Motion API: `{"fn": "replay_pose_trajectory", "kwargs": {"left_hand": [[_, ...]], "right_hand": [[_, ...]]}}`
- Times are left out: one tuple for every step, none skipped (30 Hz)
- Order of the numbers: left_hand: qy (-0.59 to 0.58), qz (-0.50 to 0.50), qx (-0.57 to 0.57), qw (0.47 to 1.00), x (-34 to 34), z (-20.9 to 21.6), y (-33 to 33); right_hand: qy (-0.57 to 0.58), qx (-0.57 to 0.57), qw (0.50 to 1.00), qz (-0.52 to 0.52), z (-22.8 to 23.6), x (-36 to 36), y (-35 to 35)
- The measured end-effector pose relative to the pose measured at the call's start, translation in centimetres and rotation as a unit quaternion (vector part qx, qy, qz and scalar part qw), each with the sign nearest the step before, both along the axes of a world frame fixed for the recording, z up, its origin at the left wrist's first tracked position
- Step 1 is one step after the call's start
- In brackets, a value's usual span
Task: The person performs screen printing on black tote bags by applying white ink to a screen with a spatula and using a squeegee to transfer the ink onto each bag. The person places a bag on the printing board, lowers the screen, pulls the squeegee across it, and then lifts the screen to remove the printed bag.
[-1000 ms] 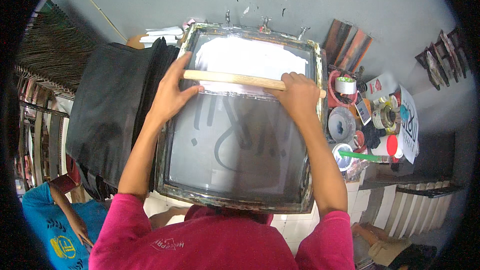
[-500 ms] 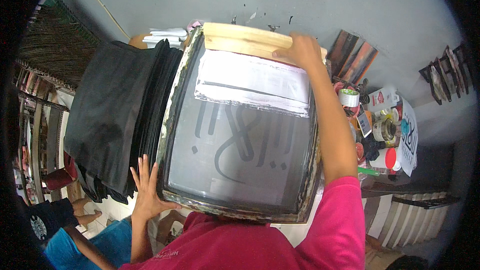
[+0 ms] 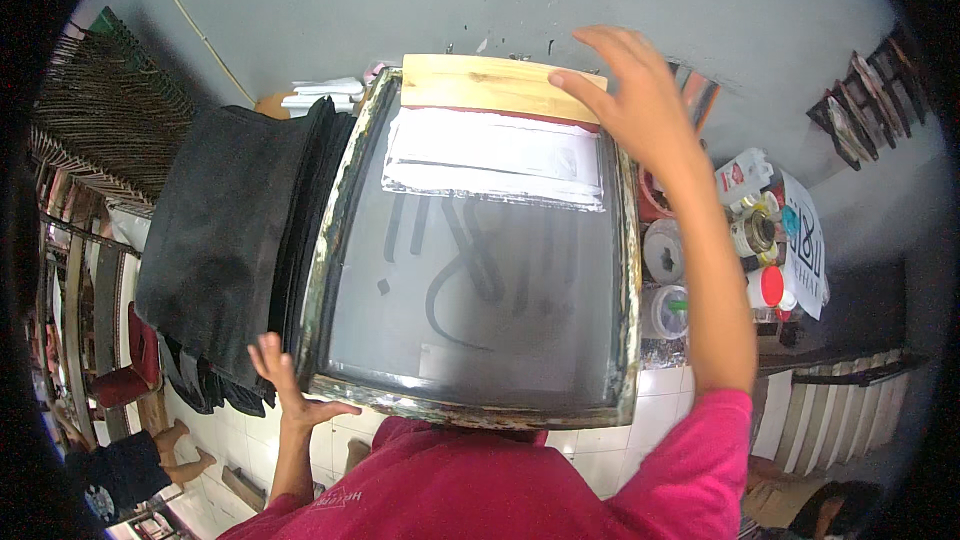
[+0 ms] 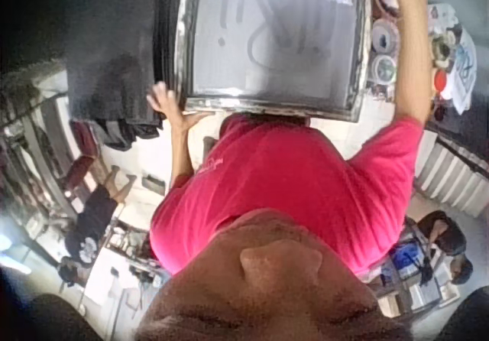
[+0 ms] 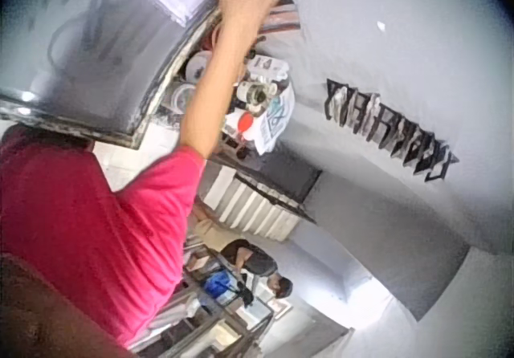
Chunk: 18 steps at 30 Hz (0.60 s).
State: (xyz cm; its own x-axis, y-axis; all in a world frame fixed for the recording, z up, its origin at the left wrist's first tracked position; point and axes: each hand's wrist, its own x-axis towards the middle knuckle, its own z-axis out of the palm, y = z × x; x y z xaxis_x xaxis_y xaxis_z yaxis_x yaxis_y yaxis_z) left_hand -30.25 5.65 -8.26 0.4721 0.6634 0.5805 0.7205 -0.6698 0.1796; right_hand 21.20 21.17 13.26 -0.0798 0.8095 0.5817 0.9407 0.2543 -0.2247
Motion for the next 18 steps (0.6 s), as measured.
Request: {"fn": "replay_pose_trajectory", "kwargs": {"left_hand": [[-0.004,0.009,0.047,0.999,0.2,1.6,0.5],[-0.023,0.028,0.081,0.996,0.4,3.8,0.7],[-0.077,0.026,0.101,0.992,0.5,5.8,1.1],[-0.129,0.024,0.122,0.984,0.7,7.9,1.8],[-0.185,0.006,0.14,0.973,2.1,10.6,3.4],[-0.238,-0.011,0.154,0.959,3.9,13.5,5.4],[-0.297,-0.038,0.155,0.941,5.8,16.0,7.3],[-0.347,-0.055,0.163,0.922,6.9,19.2,8.6],[-0.331,-0.063,0.162,0.928,8.0,21.8,9.9],[-0.319,-0.078,0.158,0.931,9.4,24.1,11.1],[-0.314,-0.048,0.18,0.931,10.0,26.1,12.2],[-0.305,-0.013,0.204,0.93,10.2,27.6,13.1],[-0.336,-0.013,0.219,0.916,11.1,28.2,13.9],[-0.374,-0.026,0.232,0.897,11.6,28.0,15.0],[-0.412,-0.019,0.172,0.895,12.3,26.7,15.5],[-0.448,-0.014,0.105,0.888,13.4,24.7,16.3],[-0.391,0.013,-0.042,0.919,13.3,22.7,16.1],[-0.324,0.04,-0.189,0.926,13.0,19.4,15.8]], "right_hand": [[-0.037,0.021,0.999,0.004,2.8,-1.2,-3.7],[-0.073,0.044,0.996,0.015,5.1,-2.7,-7.1],[-0.064,0.024,0.997,0.026,6.8,-4.1,-10.0],[-0.054,0.004,0.998,0.04,8.1,-5.6,-12.7],[-0.057,-0.025,0.998,0.032,10.1,-7.0,-15.9],[-0.057,-0.057,0.996,0.024,11.2,-8.0,-17.8],[-0.05,-0.046,0.998,0.017,11.2,-8.6,-18.9],[-0.038,-0.03,0.999,0.024,11.3,-9.3,-19.5],[-0.031,-0.02,0.999,0.021,11.2,-9.8,-19.9],[-0.018,-0.023,0.999,-0.015,11.6,-10.0,-20.0],[0.001,-0.022,0.999,-0.039,12.3,-10.0,-18.8],[0.022,-0.021,0.998,-0.056,12.8,-10.0,-16.9],[-0.009,0.057,0.997,-0.046,13.1,-9.4,-15.1],[-0.041,0.137,0.989,-0.035,13.7,-8.5,-13.2],[-0.043,0.131,0.99,-0.039,14.8,-7.4,-11.8],[-0.046,0.121,0.99,-0.047,15.7,-5.9,-10.6],[-0.05,0.124,0.991,-0.025,16.9,-4.3,-9.1],[-0.054,0.126,0.991,-0.004,17.7,-3.0,-7.9]]}}
